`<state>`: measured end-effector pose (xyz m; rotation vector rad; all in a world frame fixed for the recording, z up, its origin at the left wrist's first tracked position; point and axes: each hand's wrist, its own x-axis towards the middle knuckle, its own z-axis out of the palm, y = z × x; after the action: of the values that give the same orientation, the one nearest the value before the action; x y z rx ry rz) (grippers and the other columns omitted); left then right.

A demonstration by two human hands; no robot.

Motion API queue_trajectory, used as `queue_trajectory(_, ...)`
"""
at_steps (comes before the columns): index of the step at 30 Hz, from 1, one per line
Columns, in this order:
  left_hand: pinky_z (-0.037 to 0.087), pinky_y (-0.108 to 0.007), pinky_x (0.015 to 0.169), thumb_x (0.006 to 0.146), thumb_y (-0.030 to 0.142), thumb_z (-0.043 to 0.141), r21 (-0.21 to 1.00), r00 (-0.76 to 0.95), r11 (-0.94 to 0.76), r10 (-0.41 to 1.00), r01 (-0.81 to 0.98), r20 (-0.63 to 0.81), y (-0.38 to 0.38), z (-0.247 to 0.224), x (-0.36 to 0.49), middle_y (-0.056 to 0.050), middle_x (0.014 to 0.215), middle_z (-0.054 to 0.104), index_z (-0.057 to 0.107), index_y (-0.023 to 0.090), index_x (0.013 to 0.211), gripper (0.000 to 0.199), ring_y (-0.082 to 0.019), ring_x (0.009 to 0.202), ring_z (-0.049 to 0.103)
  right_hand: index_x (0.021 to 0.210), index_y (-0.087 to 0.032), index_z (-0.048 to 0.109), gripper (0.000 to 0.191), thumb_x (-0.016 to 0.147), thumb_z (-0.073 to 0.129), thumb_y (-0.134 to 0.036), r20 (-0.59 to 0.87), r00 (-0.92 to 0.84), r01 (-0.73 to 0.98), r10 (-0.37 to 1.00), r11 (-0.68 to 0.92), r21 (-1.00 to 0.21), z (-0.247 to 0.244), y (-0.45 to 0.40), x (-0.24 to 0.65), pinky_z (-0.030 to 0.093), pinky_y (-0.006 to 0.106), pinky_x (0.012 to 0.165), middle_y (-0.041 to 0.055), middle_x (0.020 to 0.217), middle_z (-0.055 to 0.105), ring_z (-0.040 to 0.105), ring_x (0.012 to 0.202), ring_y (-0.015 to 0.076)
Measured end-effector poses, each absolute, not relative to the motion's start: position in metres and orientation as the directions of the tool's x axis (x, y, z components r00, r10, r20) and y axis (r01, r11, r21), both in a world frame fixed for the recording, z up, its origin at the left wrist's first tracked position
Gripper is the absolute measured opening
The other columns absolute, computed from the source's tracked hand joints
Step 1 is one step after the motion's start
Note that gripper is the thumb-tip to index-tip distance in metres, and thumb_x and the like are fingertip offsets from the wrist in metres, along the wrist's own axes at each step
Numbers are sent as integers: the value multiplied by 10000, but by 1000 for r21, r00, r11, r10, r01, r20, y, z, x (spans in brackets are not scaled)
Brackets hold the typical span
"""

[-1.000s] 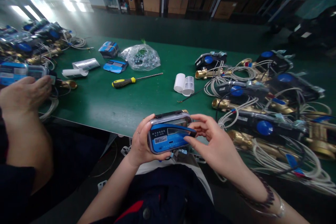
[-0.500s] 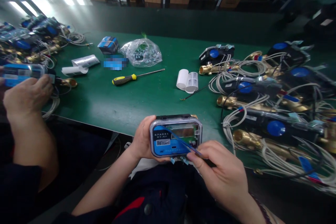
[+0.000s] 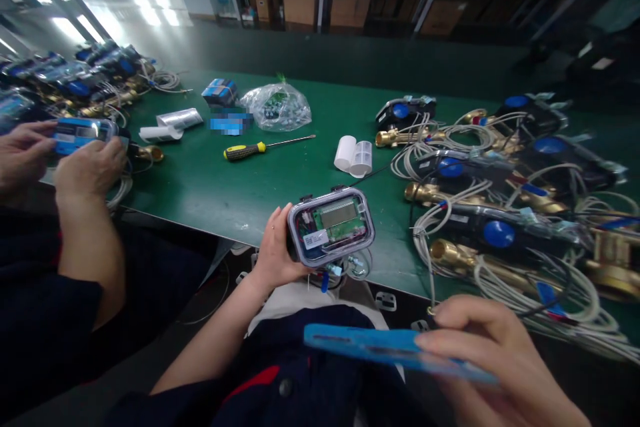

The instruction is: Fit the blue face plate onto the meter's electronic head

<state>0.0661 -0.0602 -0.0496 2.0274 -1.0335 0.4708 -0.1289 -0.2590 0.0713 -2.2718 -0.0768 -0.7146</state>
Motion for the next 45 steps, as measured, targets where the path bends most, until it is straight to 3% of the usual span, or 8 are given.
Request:
queue_trajectory(3, 335, -600, 1086, 727, 448, 702, 480, 593, -354, -561, -802, 577, -60, -39, 67, -205, 1395, 436, 77, 202, 1500, 1024, -355, 1278, 459, 972, -242, 668, 135, 843, 642, -213, 477, 718, 117, -507, -587, -801, 54, -265, -114, 515, 331, 811, 62, 1049, 598, 604, 938, 194)
queue_trajectory(6, 323, -576, 1104, 724, 296, 689, 477, 613, -394, -598, -786, 515, -61, -26, 62, -192, 1419, 418, 81, 209, 1501, 990, -337, 1321, 412, 1197, -215, 582, 417, 803, 688, -302, 377, 689, 78, -619, -454, -888, 37, -263, -89, 506, 441, 910, 101, 1140, 625, 619, 1001, 249)
queue_trajectory(13, 443, -474, 1046, 815, 241, 562, 596, 749, -457, -465, -660, 473, -66, -5, 24, -209, 1454, 365, 138, 154, 1496, 806, -296, 1324, 417, 1258, -196, 514, 462, 823, 643, -281, 475, 746, 96, -466, -631, -770, 17, -242, -35, 436, 516, 1022, 116, 1236, 575, 526, 1186, 276)
queue_trajectory(17, 533, -391, 924, 807, 202, 657, 416, 666, -580, -322, -701, 673, -69, 10, 20, -111, 1142, 591, 547, 176, 1172, 382, -226, 1084, 593, 1192, -190, 548, 364, 843, 629, -255, 491, 720, 99, -490, -629, -771, 13, -236, -32, 472, 513, 980, 108, 1160, 600, 571, 1107, 267)
queue_trajectory(20, 551, -345, 864, 791, 199, 699, 291, 602, -612, -395, -736, 694, -67, 24, 26, -69, 997, 610, 601, 170, 984, 219, -193, 959, 624, 1248, -188, 515, 424, 844, 631, -243, 446, 746, 106, -494, -574, -812, 8, -238, -35, 437, 544, 1020, 120, 1238, 560, 552, 1147, 274)
queue_trajectory(32, 538, -319, 859, 789, 174, 715, 57, 429, -596, -506, -801, 748, -71, 38, 36, -9, 813, 600, 622, 163, 915, 157, -131, 752, 613, 1189, -188, 544, 347, 848, 609, -170, 466, 726, 114, -506, -579, -807, 19, -232, -44, 510, 457, 946, 105, 1137, 609, 603, 1039, 238)
queue_trajectory(36, 525, -335, 899, 790, 199, 710, 95, 459, -623, -454, -776, 764, -71, 30, 35, -45, 925, 616, 632, 181, 963, 190, -173, 900, 623, 1157, -174, 539, 290, 872, 517, -126, 483, 769, 122, -419, -646, -754, 30, -218, -44, 586, 358, 752, 105, 1034, 642, 647, 850, 197)
queue_trajectory(45, 498, -421, 970, 838, 254, 635, 318, 591, -559, -418, -766, 690, -71, 8, 32, -143, 1280, 539, 491, 200, 1283, 471, -267, 1192, 539, 1167, -161, 553, 268, 902, 529, -192, 577, 732, 68, -361, -805, -590, 23, -192, -40, 581, 413, 829, 145, 1083, 645, 637, 993, 259)
